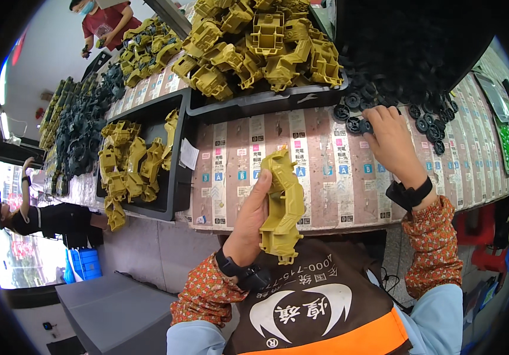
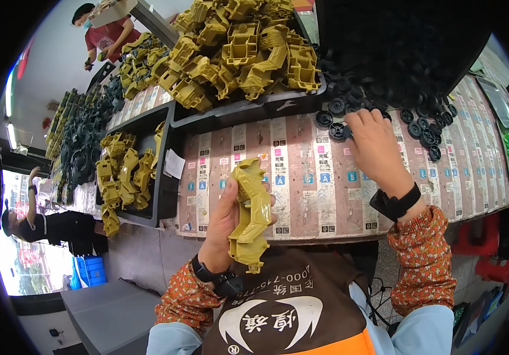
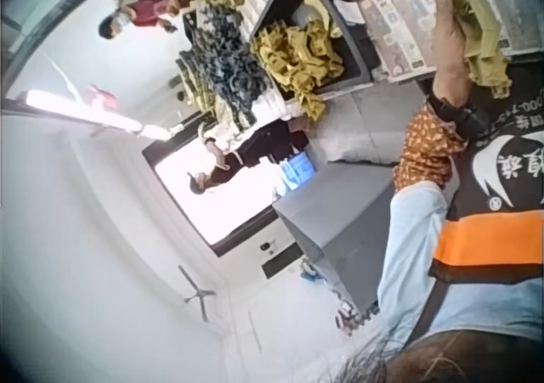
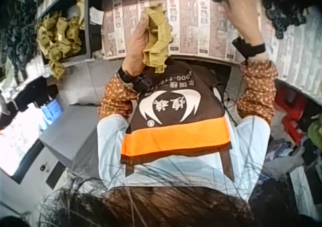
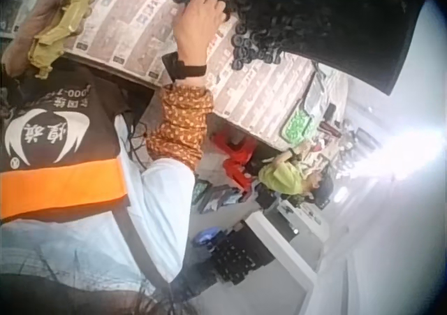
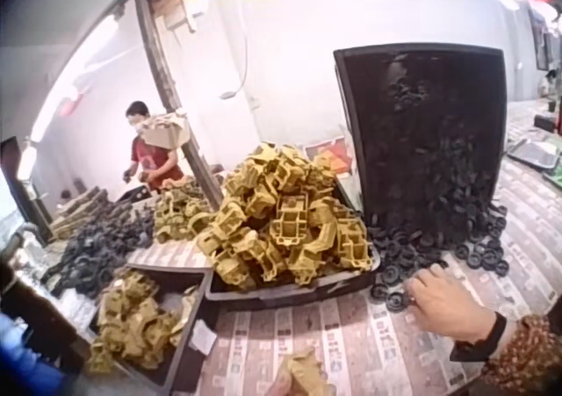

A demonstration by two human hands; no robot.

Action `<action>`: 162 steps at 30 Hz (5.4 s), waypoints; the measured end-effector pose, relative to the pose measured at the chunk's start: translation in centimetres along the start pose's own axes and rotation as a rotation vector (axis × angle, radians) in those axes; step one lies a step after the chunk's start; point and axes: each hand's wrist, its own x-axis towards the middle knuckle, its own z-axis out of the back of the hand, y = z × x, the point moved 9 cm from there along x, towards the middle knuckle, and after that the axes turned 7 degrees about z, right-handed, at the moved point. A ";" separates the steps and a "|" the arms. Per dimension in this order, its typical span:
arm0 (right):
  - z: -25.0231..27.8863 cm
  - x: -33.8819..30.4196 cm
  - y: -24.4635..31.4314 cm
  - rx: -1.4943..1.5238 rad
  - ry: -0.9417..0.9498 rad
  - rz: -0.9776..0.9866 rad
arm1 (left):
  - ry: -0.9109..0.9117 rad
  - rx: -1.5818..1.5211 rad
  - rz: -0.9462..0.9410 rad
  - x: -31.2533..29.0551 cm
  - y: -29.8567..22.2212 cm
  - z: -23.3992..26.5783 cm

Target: The person repeatedly picks up yellow plastic housings and black rubber wheels from bins on a table. They insert the wheels into the housings by hand and place the assembled units into a black tray. The process is repetitive and performed one unit at a time.

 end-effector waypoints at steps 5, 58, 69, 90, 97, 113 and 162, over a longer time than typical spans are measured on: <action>-2.2 -0.5 -0.6 -0.058 0.059 0.004 | -0.038 0.006 0.013 0.1 0.7 0.8; -4.6 1.9 -1.4 0.034 0.079 -0.209 | -0.044 0.068 -0.075 0.1 0.8 0.5; -3.6 0.0 3.7 0.100 -0.070 -0.003 | -0.124 -0.004 -0.199 0.5 -0.2 0.6; -0.9 -6.6 15.4 1.250 0.083 -0.359 | -0.227 0.194 -0.599 -1.7 -2.7 0.8; 0.7 -6.8 17.0 1.094 0.072 -0.245 | -0.225 0.276 -0.764 -2.6 -3.2 -0.1; -0.3 -4.3 10.1 0.761 0.237 -0.388 | -0.054 0.534 -0.182 0.5 0.7 -0.3; 1.3 -4.4 -2.1 0.008 -0.009 -0.101 | 0.030 -0.076 -0.037 0.2 0.3 -1.6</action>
